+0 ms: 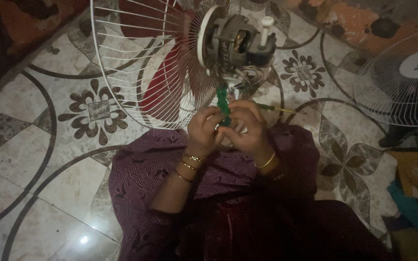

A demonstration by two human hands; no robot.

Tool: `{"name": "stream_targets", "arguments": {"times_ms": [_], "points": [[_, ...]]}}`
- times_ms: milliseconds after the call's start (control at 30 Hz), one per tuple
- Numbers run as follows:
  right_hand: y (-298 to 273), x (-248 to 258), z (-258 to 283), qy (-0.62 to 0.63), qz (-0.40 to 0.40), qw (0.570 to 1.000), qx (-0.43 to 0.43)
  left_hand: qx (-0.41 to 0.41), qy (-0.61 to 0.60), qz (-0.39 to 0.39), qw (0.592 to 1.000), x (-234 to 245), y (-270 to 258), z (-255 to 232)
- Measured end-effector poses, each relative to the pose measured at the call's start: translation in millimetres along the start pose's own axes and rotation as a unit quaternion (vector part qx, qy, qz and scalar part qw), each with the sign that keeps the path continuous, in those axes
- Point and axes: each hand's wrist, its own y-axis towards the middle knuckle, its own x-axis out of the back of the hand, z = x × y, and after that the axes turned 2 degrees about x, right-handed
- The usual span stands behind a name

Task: The person sits on the floor and uses a green-handled screwdriver to tighten screws on the central hub of a white electric fan with red blades. They rotate the fan to access different screw locations and continue tightening throughout the clip.

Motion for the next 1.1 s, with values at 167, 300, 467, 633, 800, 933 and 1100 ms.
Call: {"name": "stream_targets", "arguments": {"times_ms": [167,300,467,633,800,933,1100], "points": [[3,-7,-7,-0.015,-0.002,1.0,0.015,-0.032,-0.029,-0.083,0.996,-6,17,-8],[6,-7,-5,-0.026,0.022,0.999,0.028,-0.041,-0.091,-0.116,0.988,0,29,-12],[8,-6,-1,0.001,0.026,0.999,0.022,-0.033,-0.05,-0.089,0.994,13,35,-21],[12,-7,-4,0.029,0.023,0.999,-0.002,-0.024,-0.021,-0.051,0.998,21,39,-30],[4,-1,-7,-0.003,0.009,1.0,-0.029,-0.04,-0.031,-0.048,0.998,20,35,-32],[0,-7,-18,-0.044,-0.005,0.999,-0.011,-0.03,0.001,-0.037,0.999,11,26,-25],[0,-11,-16,-0.031,-0.023,0.999,-0.003,-0.047,-0.022,-0.071,0.996,3,23,-17]]}}
